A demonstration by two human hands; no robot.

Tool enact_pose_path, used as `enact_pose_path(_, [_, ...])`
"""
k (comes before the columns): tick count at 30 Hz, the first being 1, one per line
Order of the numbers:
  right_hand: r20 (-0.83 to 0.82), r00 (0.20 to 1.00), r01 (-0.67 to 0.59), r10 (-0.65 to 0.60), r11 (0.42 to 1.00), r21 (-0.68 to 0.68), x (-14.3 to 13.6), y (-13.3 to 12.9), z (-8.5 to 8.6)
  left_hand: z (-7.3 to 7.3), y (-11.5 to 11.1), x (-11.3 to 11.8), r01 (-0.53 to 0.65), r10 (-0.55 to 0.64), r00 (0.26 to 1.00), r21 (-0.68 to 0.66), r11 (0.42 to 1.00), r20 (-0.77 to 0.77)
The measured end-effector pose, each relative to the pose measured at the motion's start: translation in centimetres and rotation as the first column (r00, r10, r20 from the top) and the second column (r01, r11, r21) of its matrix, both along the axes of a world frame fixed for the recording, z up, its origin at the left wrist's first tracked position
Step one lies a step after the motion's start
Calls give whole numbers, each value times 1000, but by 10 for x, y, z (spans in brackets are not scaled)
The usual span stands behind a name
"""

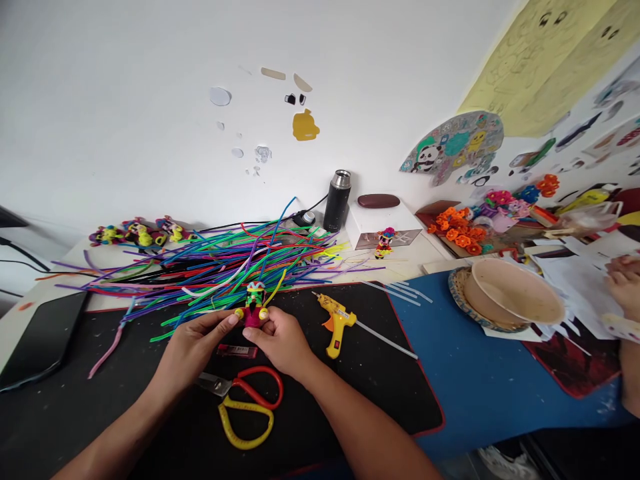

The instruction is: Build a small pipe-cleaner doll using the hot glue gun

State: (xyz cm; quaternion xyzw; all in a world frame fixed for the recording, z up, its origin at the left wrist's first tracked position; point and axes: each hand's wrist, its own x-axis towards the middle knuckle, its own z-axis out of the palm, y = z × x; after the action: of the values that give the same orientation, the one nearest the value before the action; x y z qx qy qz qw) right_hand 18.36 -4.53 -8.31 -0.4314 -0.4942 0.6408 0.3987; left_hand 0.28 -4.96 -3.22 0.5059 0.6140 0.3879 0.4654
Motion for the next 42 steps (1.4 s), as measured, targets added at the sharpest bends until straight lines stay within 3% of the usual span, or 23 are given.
enact_pose_path(42, [13, 1000, -20, 20, 1000, -11, 1, 0, 4, -7, -1, -5, 75, -76, 997, 39, 996, 34])
